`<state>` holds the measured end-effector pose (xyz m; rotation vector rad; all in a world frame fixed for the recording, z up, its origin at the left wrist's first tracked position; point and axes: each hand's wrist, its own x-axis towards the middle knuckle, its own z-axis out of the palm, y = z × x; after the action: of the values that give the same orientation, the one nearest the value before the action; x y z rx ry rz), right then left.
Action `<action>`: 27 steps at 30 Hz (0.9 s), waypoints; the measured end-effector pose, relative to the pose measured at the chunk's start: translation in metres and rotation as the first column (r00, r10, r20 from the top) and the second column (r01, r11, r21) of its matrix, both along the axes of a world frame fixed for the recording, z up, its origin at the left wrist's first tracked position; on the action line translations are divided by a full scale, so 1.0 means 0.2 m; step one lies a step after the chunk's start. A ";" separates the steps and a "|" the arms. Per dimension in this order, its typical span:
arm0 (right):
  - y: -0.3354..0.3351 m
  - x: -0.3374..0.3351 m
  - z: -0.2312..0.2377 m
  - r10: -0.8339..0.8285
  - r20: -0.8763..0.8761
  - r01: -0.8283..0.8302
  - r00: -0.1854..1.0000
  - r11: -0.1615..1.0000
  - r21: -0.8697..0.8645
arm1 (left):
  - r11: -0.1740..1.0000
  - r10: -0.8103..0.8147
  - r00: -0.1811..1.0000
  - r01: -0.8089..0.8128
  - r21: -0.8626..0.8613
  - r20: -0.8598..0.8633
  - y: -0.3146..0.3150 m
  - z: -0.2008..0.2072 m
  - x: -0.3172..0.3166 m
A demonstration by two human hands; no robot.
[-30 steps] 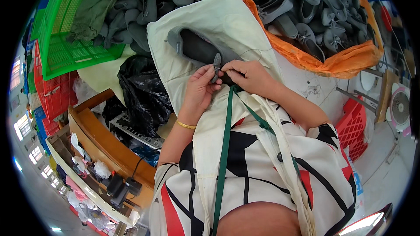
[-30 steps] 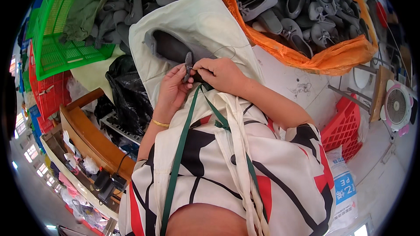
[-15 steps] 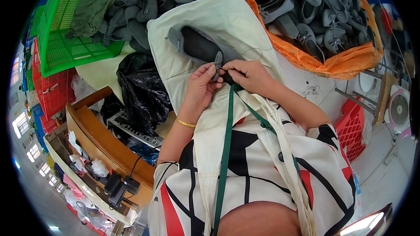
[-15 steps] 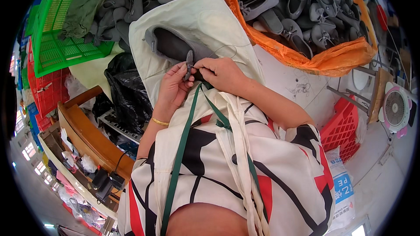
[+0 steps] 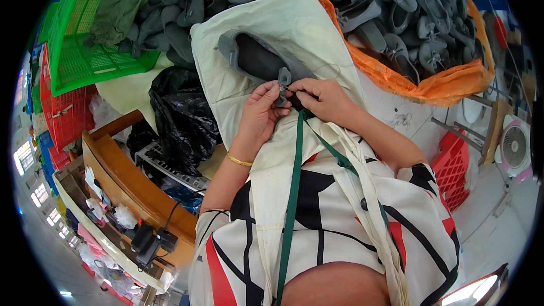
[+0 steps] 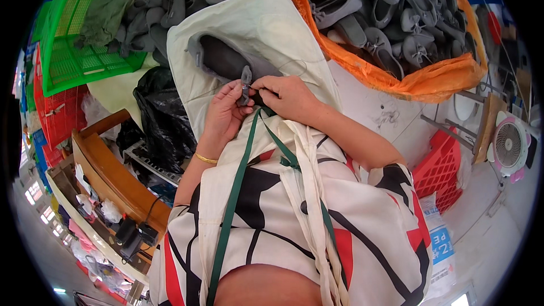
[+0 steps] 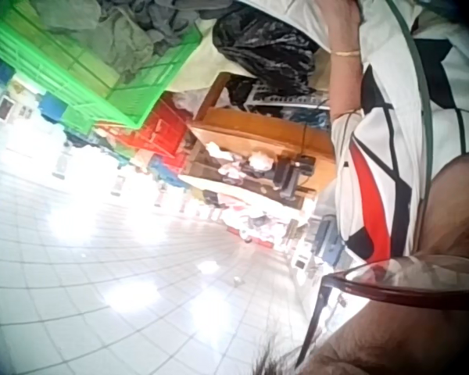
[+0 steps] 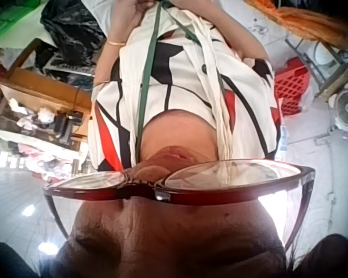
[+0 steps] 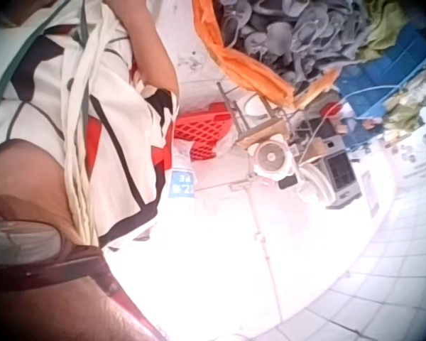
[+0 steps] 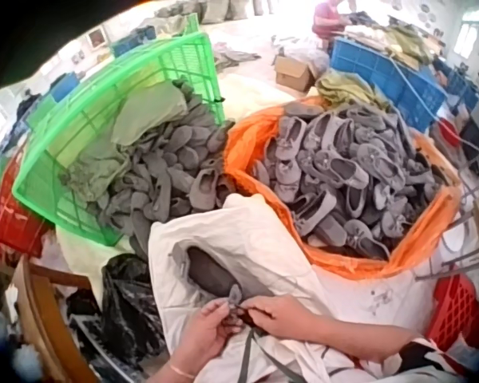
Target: The person assembles gray slipper shoes by hand, attaching decorative fabric bows to the toe area. They pick up a slipper from a large orange bin, position a bow, and secure it with a needle and thread. The finished slippers are placed into a white sack.
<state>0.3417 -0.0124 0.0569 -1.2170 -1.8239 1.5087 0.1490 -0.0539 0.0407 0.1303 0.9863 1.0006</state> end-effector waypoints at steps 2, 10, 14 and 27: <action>0.00 0.00 -0.01 0.005 -0.006 -0.006 1.000 0.999 -0.040 | 1.000 0.006 1.000 -0.006 0.011 0.013 -0.01 -0.01 0.00; 0.00 0.03 -0.06 0.033 -0.040 -0.040 0.999 0.984 -0.174 | 1.000 -0.004 0.998 0.005 0.024 -0.067 -0.02 -0.02 0.00; -0.01 0.01 -0.08 0.011 -0.011 -0.013 1.000 0.977 -0.213 | 1.000 -0.024 0.994 0.025 0.014 -0.109 -0.02 -0.03 0.00; 0.02 -0.02 -0.07 -0.013 -0.007 0.010 1.000 0.955 -0.297 | 0.994 -0.099 0.986 0.103 0.023 -0.135 -0.01 -0.05 0.00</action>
<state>0.3367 -0.0090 0.0430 -1.3501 -1.6205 1.8280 0.1482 -0.0559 0.0317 0.2730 1.0761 0.9227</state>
